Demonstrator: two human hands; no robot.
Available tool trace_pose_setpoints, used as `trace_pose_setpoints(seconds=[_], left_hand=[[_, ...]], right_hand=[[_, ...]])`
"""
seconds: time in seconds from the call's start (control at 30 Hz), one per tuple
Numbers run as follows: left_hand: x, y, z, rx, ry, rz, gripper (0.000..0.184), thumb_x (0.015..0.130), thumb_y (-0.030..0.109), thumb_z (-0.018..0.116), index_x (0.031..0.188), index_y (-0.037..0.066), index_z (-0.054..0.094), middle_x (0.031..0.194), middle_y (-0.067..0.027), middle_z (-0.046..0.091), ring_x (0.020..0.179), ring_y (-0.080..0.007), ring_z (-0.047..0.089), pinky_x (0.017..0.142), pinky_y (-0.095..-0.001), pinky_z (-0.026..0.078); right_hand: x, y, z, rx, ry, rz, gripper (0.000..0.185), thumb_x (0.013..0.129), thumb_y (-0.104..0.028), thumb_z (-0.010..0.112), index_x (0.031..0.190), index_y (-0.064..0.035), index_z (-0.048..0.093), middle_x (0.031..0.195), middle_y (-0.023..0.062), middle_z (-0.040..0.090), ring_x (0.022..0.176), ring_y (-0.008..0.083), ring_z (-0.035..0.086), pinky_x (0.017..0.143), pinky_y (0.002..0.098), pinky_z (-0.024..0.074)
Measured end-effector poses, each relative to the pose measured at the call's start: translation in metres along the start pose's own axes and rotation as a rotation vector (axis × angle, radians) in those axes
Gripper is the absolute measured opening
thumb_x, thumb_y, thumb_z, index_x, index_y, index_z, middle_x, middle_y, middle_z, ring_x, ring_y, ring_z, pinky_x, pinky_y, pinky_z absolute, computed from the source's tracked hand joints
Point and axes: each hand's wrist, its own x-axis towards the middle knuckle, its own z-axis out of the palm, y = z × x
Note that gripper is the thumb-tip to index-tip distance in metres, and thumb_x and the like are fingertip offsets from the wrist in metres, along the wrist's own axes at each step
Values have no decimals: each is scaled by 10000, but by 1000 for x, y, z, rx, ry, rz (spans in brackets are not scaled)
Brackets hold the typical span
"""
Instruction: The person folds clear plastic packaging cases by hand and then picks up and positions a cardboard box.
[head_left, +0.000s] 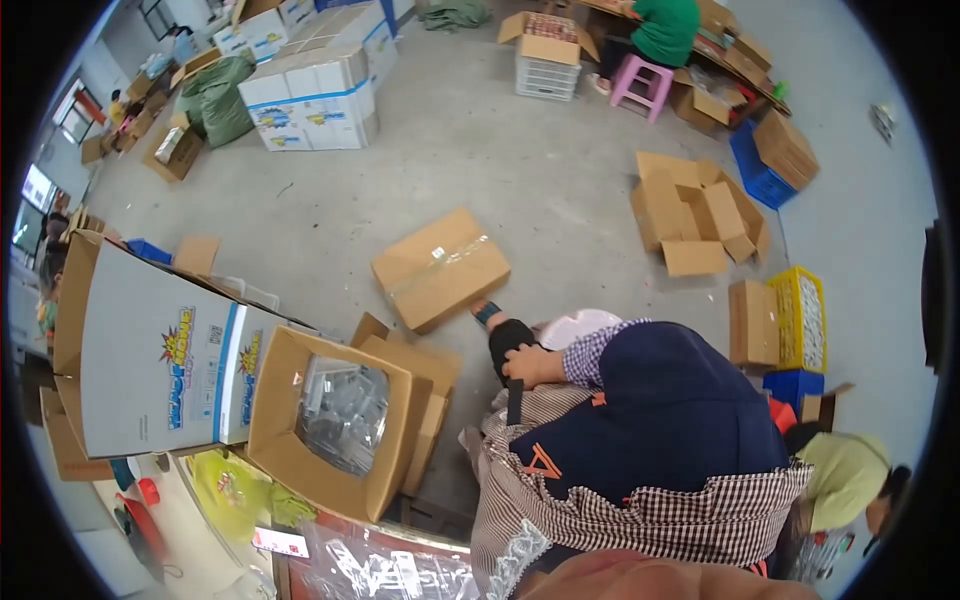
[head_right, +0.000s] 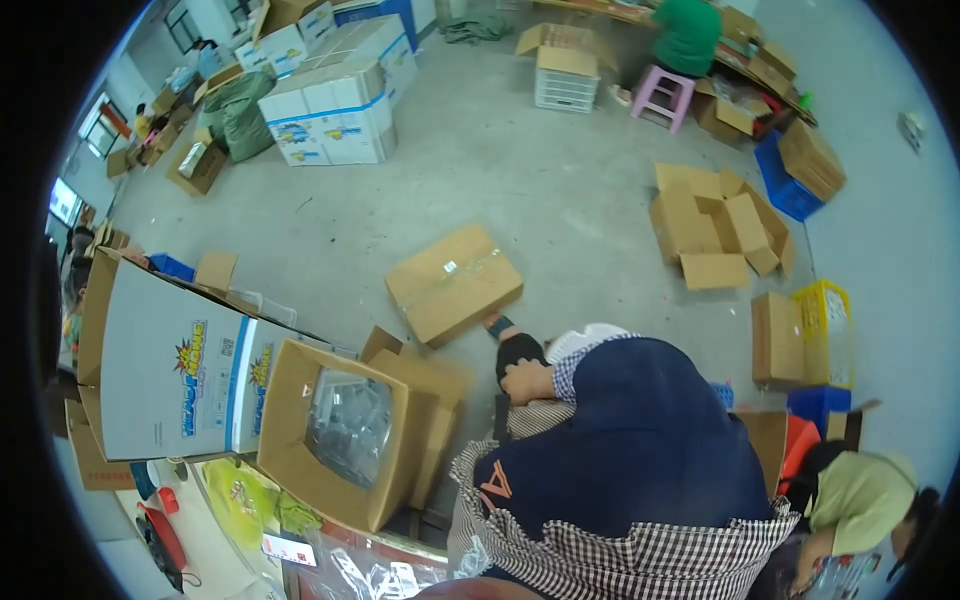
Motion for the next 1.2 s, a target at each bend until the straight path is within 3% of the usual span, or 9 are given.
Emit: trace_pose_setpoints(seconds=[0.37,0.47,0.53,0.67,0.8,0.9,1.07,1.13,1.2], left_hand=[[85,83,51,108,559,-261,207,846,29,449,1028,-10,541,972,-126,577,868,-187,560,730,-296,459],[204,147,78,-99,248,-432,236,857,44,451,1068,-39,514,1002,-127,578,903,-177,560,792,-275,435],[282,141,122,147,-60,-220,336,833,78,486,1152,-29,465,1158,-165,499,1063,-226,489,883,-293,380],[406,-4,238,422,-257,-249,568,793,181,532,1268,-22,296,1330,-235,257,1232,-346,268,1004,-377,247],[519,-128,278,528,-41,-306,563,813,233,500,1244,-72,304,1263,-281,328,1184,-394,306,992,-392,256],[577,-192,283,546,206,-242,452,826,232,490,1166,-55,412,1145,-269,454,1077,-395,422,935,-411,318],[645,-268,272,740,-44,-399,388,878,299,358,863,-31,562,859,-233,579,844,-372,542,730,-409,406],[664,-265,277,132,139,-668,422,883,309,319,816,-20,576,827,-223,579,823,-344,547,693,-404,414],[670,-314,267,329,21,-562,388,878,287,341,837,-21,573,823,-201,585,815,-312,556,697,-399,425]], right_hand=[[166,172,24,742,278,231,197,739,-190,518,814,-45,627,759,114,633,694,231,610,671,351,476],[211,260,109,982,286,132,179,742,-144,511,796,-2,607,724,134,623,677,225,606,638,324,473],[226,293,97,830,80,535,205,773,-138,456,848,-10,598,730,156,615,673,258,602,649,330,474],[284,389,131,417,130,565,275,822,-202,399,899,0,569,914,201,587,793,361,564,717,427,452],[354,405,52,660,353,682,418,876,-308,346,1060,27,513,1093,241,507,1025,380,472,896,402,368],[426,417,84,749,649,656,394,879,-326,337,1029,-1,502,1038,231,528,968,384,488,826,405,395],[466,368,69,727,646,897,423,887,-361,328,1035,-7,506,987,212,545,911,374,505,782,392,403],[476,365,78,689,665,902,417,887,-364,328,1019,-11,506,964,208,546,888,373,507,761,398,402],[473,370,84,597,749,910,406,888,-370,327,988,-19,505,918,198,548,842,372,510,720,410,400]])
